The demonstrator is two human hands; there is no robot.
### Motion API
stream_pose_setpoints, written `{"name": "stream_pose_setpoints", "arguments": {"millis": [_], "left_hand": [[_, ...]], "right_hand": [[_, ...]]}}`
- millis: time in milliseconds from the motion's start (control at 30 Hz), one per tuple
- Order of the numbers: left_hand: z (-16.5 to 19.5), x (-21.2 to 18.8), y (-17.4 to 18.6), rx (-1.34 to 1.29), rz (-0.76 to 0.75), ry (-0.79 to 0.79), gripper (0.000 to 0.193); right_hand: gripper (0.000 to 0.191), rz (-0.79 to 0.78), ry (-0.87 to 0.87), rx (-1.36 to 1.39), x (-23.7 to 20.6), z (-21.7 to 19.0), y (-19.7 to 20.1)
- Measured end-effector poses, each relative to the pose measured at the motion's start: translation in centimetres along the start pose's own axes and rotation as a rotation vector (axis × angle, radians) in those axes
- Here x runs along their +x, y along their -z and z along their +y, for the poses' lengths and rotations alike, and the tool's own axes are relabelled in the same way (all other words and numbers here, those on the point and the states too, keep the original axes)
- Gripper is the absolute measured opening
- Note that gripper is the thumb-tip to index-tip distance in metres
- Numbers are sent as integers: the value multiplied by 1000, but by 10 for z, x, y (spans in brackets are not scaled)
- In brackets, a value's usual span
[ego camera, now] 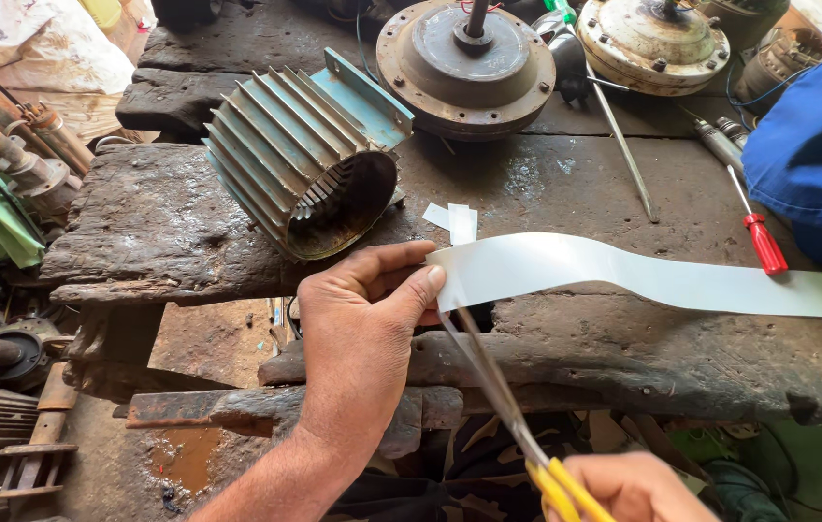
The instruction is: The person uses yellow-handled scissors to cut a white strip of material into small rectangular pieces. The cut pieces are placed on the workbench next to a motor housing and other tools.
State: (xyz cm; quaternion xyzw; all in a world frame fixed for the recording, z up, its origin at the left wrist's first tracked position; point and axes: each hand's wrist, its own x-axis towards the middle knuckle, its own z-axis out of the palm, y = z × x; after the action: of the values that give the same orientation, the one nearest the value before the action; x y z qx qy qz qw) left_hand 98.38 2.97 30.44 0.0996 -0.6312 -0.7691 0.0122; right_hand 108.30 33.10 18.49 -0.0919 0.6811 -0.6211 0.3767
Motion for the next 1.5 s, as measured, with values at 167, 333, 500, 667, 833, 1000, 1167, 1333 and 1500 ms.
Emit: {"name": "stream_pose_setpoints", "arguments": {"millis": [167, 333, 500, 667, 833, 1000, 1167, 1333, 1500], "left_hand": [[-1, -1, 3, 56, 14, -23, 24], [-4, -3, 3, 48, -19, -21, 25], [-5, -4, 6, -9, -13, -33, 24], [-7, -3, 8, 21, -18, -31, 24], [-11, -2, 9, -25, -19, -42, 24], [-13, 0, 10, -29, -25, -56, 24], [-12, -1, 11, 8, -19, -46, 23], [-10, -2, 11, 17, -20, -37, 23], [-9, -2, 10, 14, -26, -31, 23]], "right_hand": [[45, 109, -204, 225, -1, 11, -4], [43, 197, -118, 355, 17, -21, -31], [49, 182, -81, 473, 34, -48, -48], [50, 204, -95, 500, 38, -54, -56], [50, 210, -95, 504, 40, -50, -57], [52, 213, -78, 500, 42, -48, -59], [49, 223, -81, 535, 43, -47, -61], [43, 248, -65, 570, 45, -45, -64], [40, 297, -99, 540, 43, -46, -65]]}}
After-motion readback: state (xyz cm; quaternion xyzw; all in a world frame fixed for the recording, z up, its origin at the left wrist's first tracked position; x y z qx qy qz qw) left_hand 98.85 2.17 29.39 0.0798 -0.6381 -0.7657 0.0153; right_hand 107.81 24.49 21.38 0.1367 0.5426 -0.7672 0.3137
